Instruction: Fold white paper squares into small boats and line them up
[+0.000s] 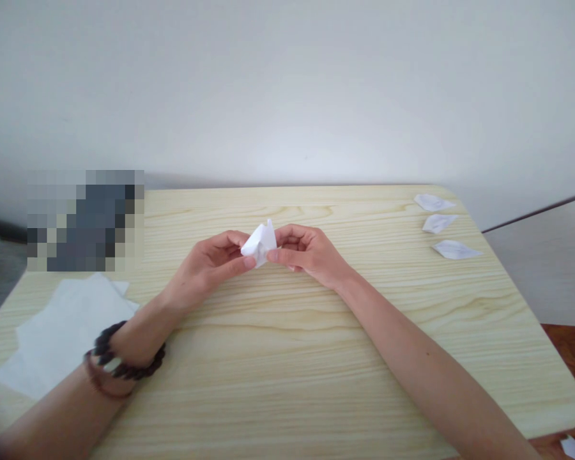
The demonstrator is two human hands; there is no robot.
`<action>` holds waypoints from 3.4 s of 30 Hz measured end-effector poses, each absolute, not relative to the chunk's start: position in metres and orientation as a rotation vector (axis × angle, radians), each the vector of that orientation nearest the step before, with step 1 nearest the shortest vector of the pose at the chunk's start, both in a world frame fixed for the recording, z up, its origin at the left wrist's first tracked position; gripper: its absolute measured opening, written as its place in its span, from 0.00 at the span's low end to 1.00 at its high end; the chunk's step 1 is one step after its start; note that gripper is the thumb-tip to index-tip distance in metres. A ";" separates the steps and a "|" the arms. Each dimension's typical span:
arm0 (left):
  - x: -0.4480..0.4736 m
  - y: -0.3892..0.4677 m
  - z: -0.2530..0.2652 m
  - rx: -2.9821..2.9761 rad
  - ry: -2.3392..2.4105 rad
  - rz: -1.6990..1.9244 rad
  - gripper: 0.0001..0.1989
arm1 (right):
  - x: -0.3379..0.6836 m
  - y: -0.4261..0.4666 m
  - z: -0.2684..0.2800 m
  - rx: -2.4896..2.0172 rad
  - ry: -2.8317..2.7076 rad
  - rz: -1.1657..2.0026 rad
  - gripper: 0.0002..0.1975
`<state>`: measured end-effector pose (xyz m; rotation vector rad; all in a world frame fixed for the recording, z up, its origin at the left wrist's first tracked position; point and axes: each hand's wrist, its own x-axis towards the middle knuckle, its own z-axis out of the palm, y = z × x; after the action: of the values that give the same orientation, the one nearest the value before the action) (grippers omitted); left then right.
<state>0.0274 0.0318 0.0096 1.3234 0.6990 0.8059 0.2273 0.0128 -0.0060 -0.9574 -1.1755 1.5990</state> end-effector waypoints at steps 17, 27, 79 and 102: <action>0.026 0.033 0.010 1.421 0.709 0.753 0.10 | 0.229 0.011 -0.001 -0.923 -1.379 1.582 0.10; 0.027 0.034 0.005 1.236 0.679 0.889 0.11 | 0.227 0.011 0.000 -0.959 -1.377 1.515 0.09; 0.029 0.026 -0.001 2.196 0.923 1.151 0.08 | 0.211 0.002 -0.004 -1.051 -1.296 1.276 0.09; 0.019 0.030 -0.005 2.414 0.898 1.126 0.06 | 0.213 0.003 -0.010 -1.066 -1.273 1.202 0.13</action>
<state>0.0192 0.0297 -0.0051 2.4137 0.8979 1.1258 0.2134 0.0033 -0.0104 -1.0662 -1.2727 1.2017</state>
